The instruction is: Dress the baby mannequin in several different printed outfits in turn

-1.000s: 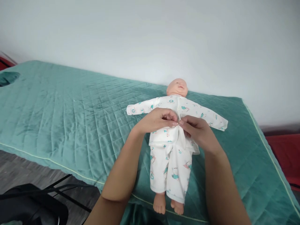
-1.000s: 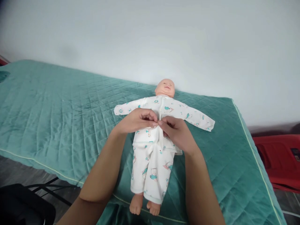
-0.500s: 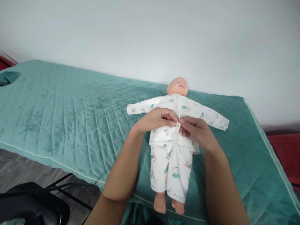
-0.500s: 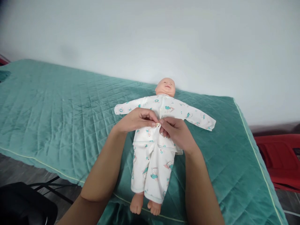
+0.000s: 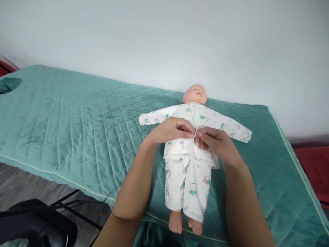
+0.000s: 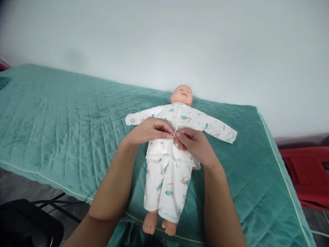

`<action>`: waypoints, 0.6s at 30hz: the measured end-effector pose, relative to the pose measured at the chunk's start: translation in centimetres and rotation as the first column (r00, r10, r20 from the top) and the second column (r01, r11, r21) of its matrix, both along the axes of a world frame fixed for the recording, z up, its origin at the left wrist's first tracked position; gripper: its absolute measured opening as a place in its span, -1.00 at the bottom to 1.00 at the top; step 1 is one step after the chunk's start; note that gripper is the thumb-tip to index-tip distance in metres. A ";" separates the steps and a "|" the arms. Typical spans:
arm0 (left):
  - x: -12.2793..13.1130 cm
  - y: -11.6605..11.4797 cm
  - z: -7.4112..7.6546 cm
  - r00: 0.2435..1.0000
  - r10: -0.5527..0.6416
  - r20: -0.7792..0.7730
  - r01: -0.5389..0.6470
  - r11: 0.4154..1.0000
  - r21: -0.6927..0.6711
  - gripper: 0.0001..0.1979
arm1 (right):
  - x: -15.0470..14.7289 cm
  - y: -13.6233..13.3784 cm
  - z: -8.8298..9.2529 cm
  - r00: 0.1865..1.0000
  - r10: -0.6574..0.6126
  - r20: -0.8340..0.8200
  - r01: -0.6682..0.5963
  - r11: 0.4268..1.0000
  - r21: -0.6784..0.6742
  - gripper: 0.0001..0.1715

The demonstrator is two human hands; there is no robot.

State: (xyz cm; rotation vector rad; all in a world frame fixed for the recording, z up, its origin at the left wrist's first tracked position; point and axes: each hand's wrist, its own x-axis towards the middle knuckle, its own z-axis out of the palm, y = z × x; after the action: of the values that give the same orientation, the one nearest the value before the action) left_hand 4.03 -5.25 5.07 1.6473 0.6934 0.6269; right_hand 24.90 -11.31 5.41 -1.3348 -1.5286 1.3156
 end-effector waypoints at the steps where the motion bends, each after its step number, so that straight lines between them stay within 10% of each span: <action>1: 0.0 -0.1 0.1 1.000 -0.008 -0.006 0.008 1.000 -0.006 -0.76 | 0.0 0.0 0.0 1.000 -0.006 -0.002 0.006 1.000 -0.002 -0.60; 18: 0.0 -0.2 0.1 0.998 0.006 -0.057 -0.003 0.998 0.059 -0.85 | -0.2 -0.1 -0.1 0.998 -0.048 0.047 0.049 0.999 -0.020 -0.60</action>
State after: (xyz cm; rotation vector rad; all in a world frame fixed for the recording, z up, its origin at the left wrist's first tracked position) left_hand 4.05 -5.45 5.17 1.7239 0.7261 0.6101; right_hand 24.69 -11.39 5.35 -1.4166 -1.5079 1.2818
